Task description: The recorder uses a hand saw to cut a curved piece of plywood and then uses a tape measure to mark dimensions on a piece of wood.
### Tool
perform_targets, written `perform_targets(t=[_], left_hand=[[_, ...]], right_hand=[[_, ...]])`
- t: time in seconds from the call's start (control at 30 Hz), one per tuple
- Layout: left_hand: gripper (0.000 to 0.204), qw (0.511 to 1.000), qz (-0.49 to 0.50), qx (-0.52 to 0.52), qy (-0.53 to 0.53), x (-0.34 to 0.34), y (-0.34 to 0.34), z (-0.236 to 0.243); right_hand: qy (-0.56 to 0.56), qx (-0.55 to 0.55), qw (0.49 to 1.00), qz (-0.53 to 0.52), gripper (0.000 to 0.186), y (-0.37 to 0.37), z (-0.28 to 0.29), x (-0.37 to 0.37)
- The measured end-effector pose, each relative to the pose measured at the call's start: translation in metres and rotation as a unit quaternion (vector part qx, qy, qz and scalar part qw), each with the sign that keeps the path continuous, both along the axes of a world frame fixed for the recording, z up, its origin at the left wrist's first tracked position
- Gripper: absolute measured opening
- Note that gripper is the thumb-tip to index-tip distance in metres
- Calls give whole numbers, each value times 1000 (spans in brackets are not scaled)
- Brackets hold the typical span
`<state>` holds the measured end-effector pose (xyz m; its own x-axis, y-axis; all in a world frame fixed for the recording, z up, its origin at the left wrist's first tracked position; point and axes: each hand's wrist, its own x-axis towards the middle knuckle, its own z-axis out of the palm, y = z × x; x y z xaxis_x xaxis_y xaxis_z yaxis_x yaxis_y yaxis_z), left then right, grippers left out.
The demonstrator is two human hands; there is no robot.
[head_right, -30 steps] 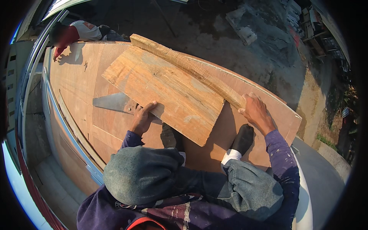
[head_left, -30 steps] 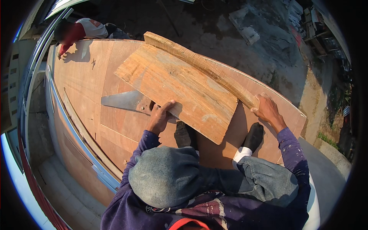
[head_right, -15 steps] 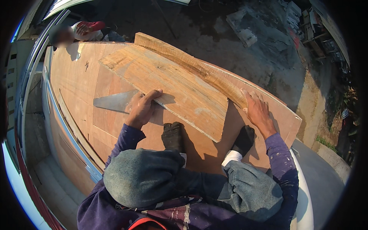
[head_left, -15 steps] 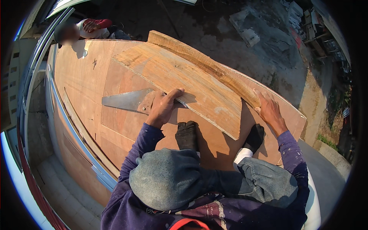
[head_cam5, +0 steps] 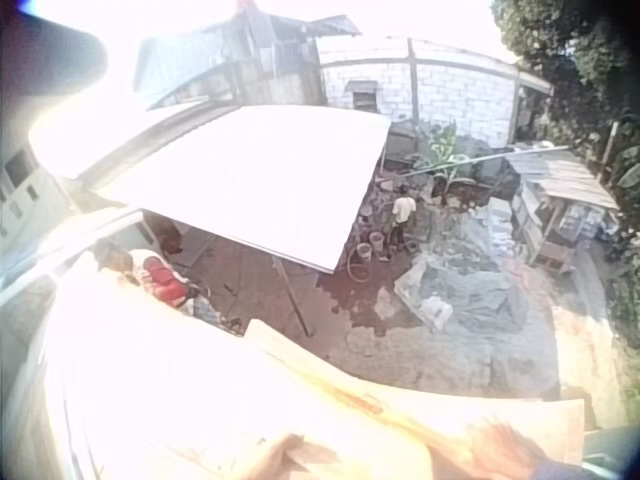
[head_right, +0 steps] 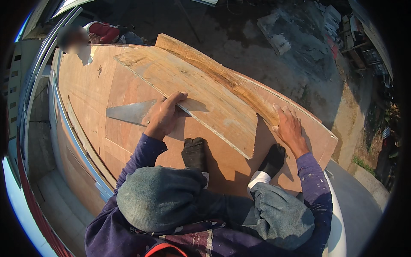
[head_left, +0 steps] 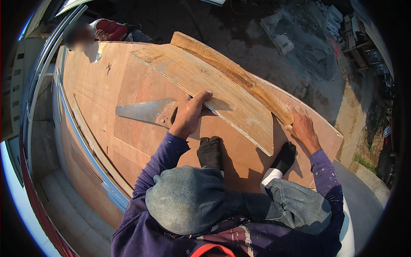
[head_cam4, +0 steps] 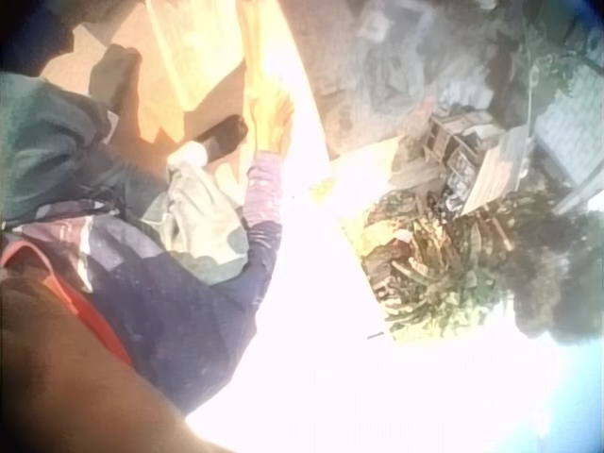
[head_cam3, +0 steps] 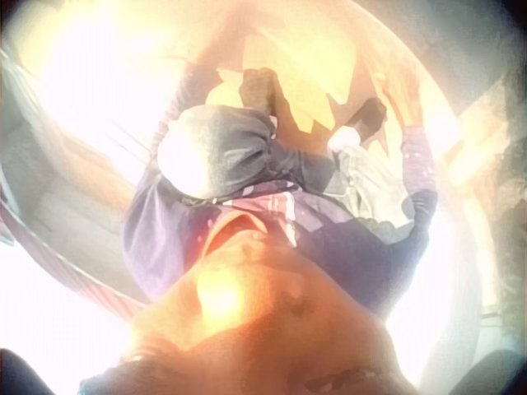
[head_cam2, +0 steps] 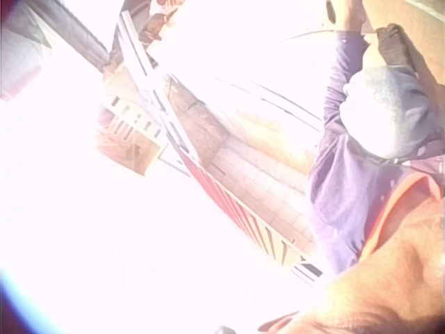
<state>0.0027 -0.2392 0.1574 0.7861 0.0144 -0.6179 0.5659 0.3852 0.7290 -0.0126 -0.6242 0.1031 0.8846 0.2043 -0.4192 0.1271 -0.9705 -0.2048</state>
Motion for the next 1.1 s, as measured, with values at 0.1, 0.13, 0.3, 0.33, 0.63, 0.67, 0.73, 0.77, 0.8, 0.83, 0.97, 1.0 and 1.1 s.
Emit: perform_targets(t=[0.1, 0.13, 0.3, 0.33, 0.63, 0.67, 0.73, 0.77, 0.8, 0.83, 0.97, 1.0, 1.1], left_hand=[[38, 1000, 15, 21, 3, -9, 3, -2], [36, 999, 16, 34, 23, -8, 4, -2], [34, 998, -15, 58, 29, -9, -4, -5], [32, 998, -5, 58, 34, -6, -4, -5], [19, 995, 59, 78, -6, -6, 3, -17], [20, 996, 53, 78, -7, -7, 4, -20], [20, 996, 49, 77, -10, -6, 2, -18], [19, 996, 49, 78, -11, -7, 1, -17], [19, 996, 48, 78, -12, -5, 1, -16], [18, 996, 41, 74, -17, -4, 0, -14], [16, 997, 14, 71, -11, 0, 1, -11], [16, 997, 14, 72, -14, 2, 3, -13], [15, 998, 2, 60, -25, 5, 8, -20]], right_hand=[[21, 24, 999, -5, 82, 2, 7, 3], [28, 33, 999, -5, 81, 3, 9, 6], [47, 35, 998, -29, 79, -5, 1, 13], [50, 28, 998, -34, 77, -11, 1, 12], [186, 78, 975, -89, 72, -41, -2, 26], [182, 79, 976, -94, 69, -48, -2, 21], [192, 84, 972, -109, 66, -55, -1, 13], [203, 88, 968, -120, 64, -56, -2, 9], [202, 89, 968, -121, 64, -55, -2, 6], [196, 65, 967, -149, 60, -54, 0, 3], [152, 19, 971, -182, 52, -55, -22, -21], [150, 21, 971, -183, 52, -53, -30, -26], [130, -37, 981, -139, 58, -42, -40, -46]])
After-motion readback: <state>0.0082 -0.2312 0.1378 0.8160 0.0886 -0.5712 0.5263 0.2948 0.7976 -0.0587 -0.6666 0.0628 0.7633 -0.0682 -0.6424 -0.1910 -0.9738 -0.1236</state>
